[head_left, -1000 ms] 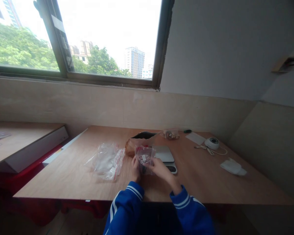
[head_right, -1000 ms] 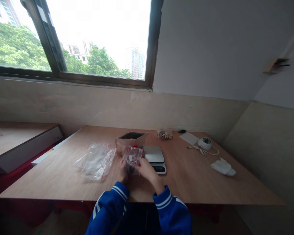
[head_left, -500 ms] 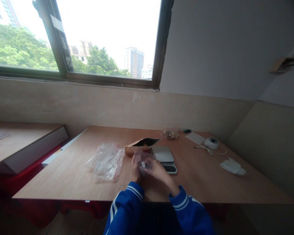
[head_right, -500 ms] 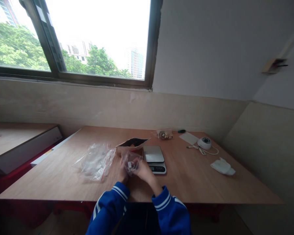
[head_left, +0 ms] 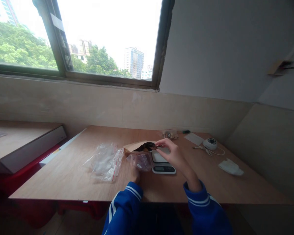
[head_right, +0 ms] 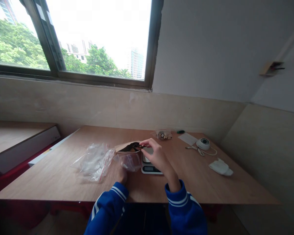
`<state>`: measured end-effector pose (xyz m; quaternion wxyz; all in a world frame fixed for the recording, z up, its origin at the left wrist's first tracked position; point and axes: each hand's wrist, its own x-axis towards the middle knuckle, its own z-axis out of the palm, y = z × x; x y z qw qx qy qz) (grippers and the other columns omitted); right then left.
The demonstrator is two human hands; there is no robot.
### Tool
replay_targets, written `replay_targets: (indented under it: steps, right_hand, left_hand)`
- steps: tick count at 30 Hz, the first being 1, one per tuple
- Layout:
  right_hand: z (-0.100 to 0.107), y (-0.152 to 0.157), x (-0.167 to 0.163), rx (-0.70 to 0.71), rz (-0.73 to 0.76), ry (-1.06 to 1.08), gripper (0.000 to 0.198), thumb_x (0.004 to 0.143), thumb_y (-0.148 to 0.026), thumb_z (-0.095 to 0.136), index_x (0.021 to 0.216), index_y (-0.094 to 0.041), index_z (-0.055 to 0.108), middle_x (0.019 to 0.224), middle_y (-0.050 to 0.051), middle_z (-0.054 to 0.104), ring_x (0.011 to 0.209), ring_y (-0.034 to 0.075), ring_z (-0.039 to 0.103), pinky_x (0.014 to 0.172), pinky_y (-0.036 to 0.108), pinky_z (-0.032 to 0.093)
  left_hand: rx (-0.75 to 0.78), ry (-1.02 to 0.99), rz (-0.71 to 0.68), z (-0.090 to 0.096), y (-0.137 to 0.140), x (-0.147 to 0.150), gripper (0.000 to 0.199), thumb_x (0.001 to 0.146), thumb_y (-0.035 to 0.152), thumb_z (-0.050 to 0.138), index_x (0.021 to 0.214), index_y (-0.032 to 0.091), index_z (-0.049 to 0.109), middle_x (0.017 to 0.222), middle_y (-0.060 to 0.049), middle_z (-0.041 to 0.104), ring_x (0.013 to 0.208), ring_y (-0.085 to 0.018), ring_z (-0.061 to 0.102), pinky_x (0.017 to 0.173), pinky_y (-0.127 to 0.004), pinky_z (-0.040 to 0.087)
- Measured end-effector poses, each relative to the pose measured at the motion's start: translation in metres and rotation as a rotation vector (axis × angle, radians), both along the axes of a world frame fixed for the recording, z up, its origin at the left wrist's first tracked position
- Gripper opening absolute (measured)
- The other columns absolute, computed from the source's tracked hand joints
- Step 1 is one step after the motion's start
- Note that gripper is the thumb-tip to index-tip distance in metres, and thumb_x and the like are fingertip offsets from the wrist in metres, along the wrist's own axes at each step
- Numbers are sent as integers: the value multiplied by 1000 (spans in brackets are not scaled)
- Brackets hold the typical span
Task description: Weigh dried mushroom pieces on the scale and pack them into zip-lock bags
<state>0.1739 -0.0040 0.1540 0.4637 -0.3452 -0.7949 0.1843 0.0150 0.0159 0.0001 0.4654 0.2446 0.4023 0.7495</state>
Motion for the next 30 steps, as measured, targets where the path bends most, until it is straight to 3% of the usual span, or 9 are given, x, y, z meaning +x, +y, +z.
replay_targets:
  steps: [6, 10, 14, 18, 22, 26, 30]
  right_hand:
    - [-26, 20, -13, 203, -93, -133, 19, 86, -21, 53, 99, -26, 66, 109, 5, 64, 114, 23, 53, 100, 45, 42]
    - [-32, 19, -10, 244, -153, -270, 27, 90, -26, 48, 110, -33, 63, 137, 3, 46, 130, 25, 36, 106, 48, 34]
    - [-36, 14, -5, 226, -207, -382, 41, 87, -31, 53, 127, -39, 49, 146, 2, 31, 134, 29, 29, 107, 53, 29]
    - [-41, 12, 0, 196, -229, -366, 68, 79, -33, 65, 138, -35, 32, 145, 7, 30, 133, 29, 31, 107, 52, 30]
    - [-47, 22, 0, 216, -204, -349, 58, 81, -25, 62, 133, -35, 39, 140, 6, 40, 132, 27, 34, 106, 50, 32]
    - [-52, 45, -7, 241, -192, -173, 45, 83, -22, 58, 125, -29, 45, 126, 7, 54, 122, 23, 47, 103, 46, 37]
    - [-45, 77, -18, 250, -145, -128, 29, 85, -23, 55, 114, -25, 54, 125, 7, 55, 125, 22, 44, 105, 43, 36]
  left_hand:
    - [38, 51, 31, -5, 2, -2, 23, 73, 37, 61, 83, 16, 62, 88, -6, 65, 92, -25, 59, 88, -35, 42]
    - [31, 55, 51, -1, 1, -2, 23, 73, 37, 60, 82, 16, 62, 88, -6, 65, 90, -25, 59, 86, -34, 43]
    - [0, 38, 61, 6, -2, -2, 23, 70, 36, 63, 81, 16, 62, 85, -7, 65, 87, -25, 59, 79, -35, 45]
    - [2, 17, 42, 10, -4, -1, 22, 70, 37, 65, 80, 17, 61, 80, -7, 65, 80, -24, 60, 75, -35, 46]
    - [27, 1, 29, 11, -3, 0, 24, 71, 39, 64, 82, 18, 61, 81, -7, 66, 78, -23, 62, 75, -35, 47]
    - [29, 1, 31, 8, -1, -2, 23, 74, 37, 61, 82, 15, 63, 86, -8, 67, 83, -23, 61, 83, -36, 46]
    - [-19, -26, 52, -3, 2, -4, 21, 79, 35, 54, 79, 16, 62, 81, -6, 65, 84, -22, 61, 78, -34, 47]
